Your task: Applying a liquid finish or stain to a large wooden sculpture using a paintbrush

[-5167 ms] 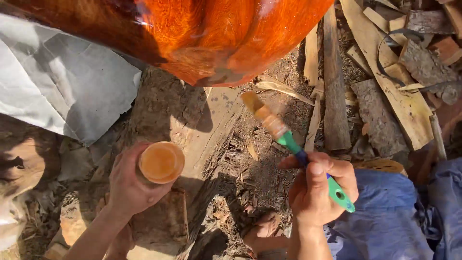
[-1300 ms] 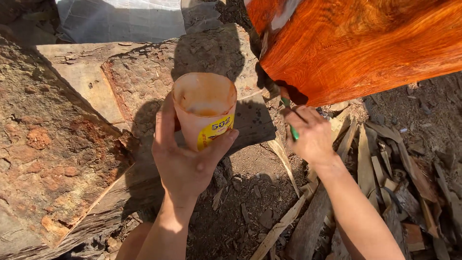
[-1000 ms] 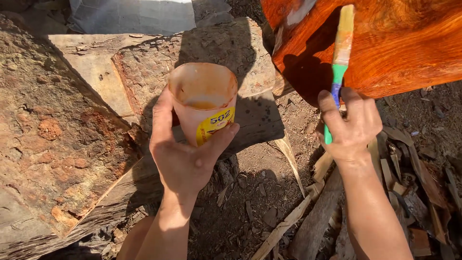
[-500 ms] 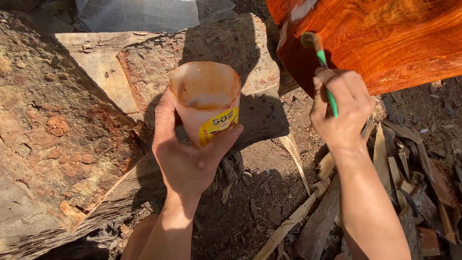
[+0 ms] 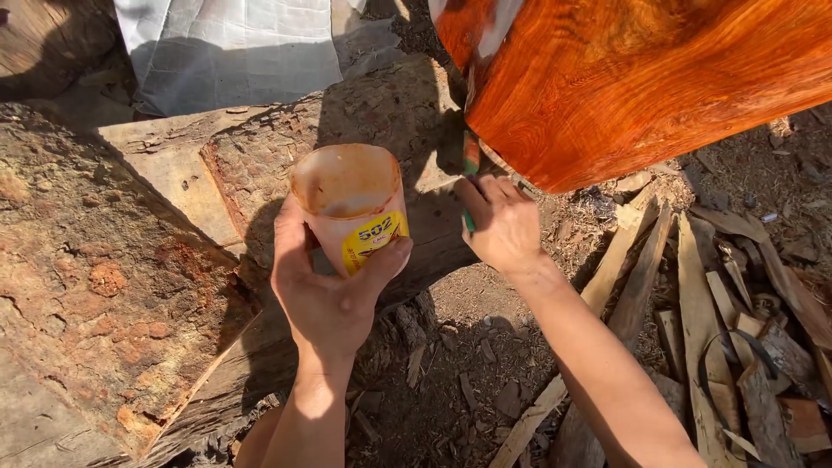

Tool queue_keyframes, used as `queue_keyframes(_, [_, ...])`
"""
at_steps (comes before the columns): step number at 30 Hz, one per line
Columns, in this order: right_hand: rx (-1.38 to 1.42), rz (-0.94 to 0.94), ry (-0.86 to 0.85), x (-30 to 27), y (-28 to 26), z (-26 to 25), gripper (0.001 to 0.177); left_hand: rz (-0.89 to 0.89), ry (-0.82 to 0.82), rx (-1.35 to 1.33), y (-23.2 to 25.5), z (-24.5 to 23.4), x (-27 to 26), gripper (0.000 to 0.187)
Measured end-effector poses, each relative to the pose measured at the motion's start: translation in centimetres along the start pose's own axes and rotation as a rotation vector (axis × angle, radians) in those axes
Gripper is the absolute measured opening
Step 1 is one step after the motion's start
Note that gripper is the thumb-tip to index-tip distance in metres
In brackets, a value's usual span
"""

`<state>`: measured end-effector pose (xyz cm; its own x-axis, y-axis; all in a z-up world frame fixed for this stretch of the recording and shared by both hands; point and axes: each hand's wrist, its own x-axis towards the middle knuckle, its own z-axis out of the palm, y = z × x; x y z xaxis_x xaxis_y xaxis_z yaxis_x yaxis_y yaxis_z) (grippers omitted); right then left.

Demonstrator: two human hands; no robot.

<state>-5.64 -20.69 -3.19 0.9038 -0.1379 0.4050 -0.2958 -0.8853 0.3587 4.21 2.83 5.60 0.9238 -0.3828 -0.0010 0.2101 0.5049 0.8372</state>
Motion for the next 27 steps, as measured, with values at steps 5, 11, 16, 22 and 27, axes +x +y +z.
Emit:
queue_keyframes(5, [0.213, 0.046, 0.324, 4.6, 3.7, -9.7, 0.017, 0.159, -0.035, 0.236, -0.7, -0.1, 0.9, 0.075])
queue_keyframes(11, [0.195, -0.141, 0.588, 8.2, 7.3, -19.0, 0.010, 0.136, -0.010, 0.171, -0.9, 0.1, 1.0, 0.071])
queue_keyframes(16, [-0.226, -0.186, 0.592, 9.0, 6.9, -18.2, 0.005, 0.107, 0.000, 0.142, -0.8, -0.2, 0.6, 0.080])
queue_keyframes(22, [-0.158, -0.211, -0.012, 7.0, 1.1, -9.2, 0.025, 0.119, -0.050, 0.076, -0.2, -0.3, 0.4, 0.069])
queue_keyframes(27, [0.003, 0.053, -0.333, 12.2, 5.1, -18.6, 0.069, -0.048, -0.043, -0.149, -0.2, -1.1, 0.1, 0.080])
